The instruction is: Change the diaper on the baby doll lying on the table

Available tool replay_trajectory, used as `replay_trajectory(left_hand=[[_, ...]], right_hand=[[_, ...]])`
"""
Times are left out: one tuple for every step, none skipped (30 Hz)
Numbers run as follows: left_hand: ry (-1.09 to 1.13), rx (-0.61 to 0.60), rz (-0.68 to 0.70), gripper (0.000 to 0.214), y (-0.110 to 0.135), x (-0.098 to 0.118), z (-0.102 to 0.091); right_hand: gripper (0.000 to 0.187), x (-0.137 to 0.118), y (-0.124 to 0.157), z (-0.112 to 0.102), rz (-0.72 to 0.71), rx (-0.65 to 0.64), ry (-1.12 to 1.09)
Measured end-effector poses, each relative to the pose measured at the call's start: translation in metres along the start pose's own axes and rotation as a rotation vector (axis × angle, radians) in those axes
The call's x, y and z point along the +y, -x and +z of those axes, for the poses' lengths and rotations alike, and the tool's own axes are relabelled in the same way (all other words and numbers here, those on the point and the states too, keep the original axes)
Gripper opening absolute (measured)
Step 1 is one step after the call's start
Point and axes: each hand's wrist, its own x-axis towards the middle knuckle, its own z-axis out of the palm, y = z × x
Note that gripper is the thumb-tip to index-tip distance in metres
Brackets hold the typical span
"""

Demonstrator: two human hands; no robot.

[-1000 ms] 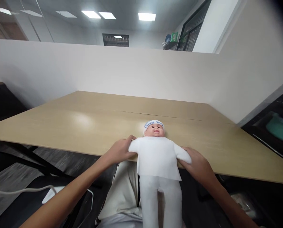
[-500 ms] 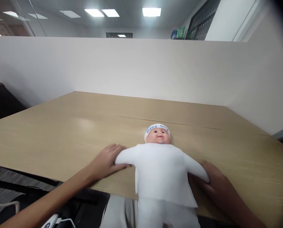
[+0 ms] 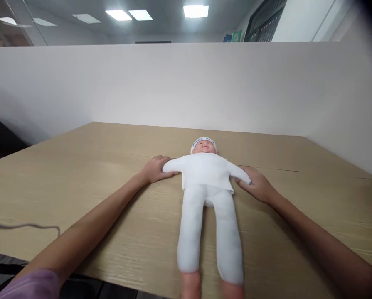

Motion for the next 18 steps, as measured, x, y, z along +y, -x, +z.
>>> replay_trajectory(left_hand=[[-0.004,0.026,0.011,0.061,-0.008,-0.005,0.003],[-0.010,0.058,0.014,0.061,-0.015,-0.010,0.006],[-0.016,0.096,0.009,0.062,-0.021,-0.014,0.008],[-0.021,0.136,-0.004,0.062,-0.026,-0.018,0.010],[-0.023,0.172,-0.023,0.062,-0.029,-0.021,0.012],[-0.023,0.199,-0.046,0.061,-0.031,-0.024,0.014],[-0.023,0.217,-0.072,0.060,-0.031,-0.027,0.015],[-0.025,0.224,-0.099,0.059,-0.031,-0.028,0.016],[-0.028,0.219,-0.126,0.059,-0.031,-0.030,0.017],[-0.031,0.205,-0.149,0.059,-0.030,-0.030,0.017],[-0.031,0.188,-0.167,0.059,-0.030,-0.031,0.018],[-0.030,0.173,-0.179,0.059,-0.030,-0.030,0.018],[-0.028,0.160,-0.189,0.059,-0.030,-0.030,0.018],[-0.024,0.151,-0.197,0.059,-0.030,-0.030,0.019],[-0.018,0.147,-0.202,0.060,-0.031,-0.029,0.019],[-0.011,0.145,-0.204,0.060,-0.031,-0.030,0.019],[-0.003,0.144,-0.203,0.060,-0.031,-0.030,0.019],[0.005,0.142,-0.199,0.060,-0.031,-0.031,0.019]], right_hand=[[0.036,0.005,-0.010,0.002,-0.013,0.012,0.003],[0.036,0.010,-0.019,0.004,-0.022,0.025,0.011],[0.036,0.013,-0.027,0.007,-0.027,0.041,0.024],[0.038,0.016,-0.034,0.009,-0.028,0.061,0.041],[0.040,0.019,-0.039,0.010,-0.024,0.087,0.055],[0.043,0.021,-0.043,0.012,-0.019,0.111,0.066],[0.045,0.023,-0.045,0.013,-0.013,0.130,0.073],[0.047,0.024,-0.046,0.013,-0.006,0.147,0.080],[0.049,0.025,-0.045,0.014,0.001,0.161,0.088],[0.050,0.026,-0.044,0.013,0.003,0.169,0.096],[0.050,0.026,-0.043,0.013,0.001,0.169,0.100],[0.050,0.025,-0.042,0.012,-0.005,0.164,0.096],[0.050,0.025,-0.041,0.011,-0.011,0.158,0.085],[0.049,0.024,-0.040,0.010,-0.016,0.150,0.069],[0.049,0.023,-0.039,0.009,-0.016,0.141,0.051],[0.049,0.023,-0.038,0.009,-0.011,0.134,0.038],[0.049,0.023,-0.038,0.009,-0.002,0.133,0.030],[0.049,0.024,-0.038,0.010,0.010,0.134,0.027]])
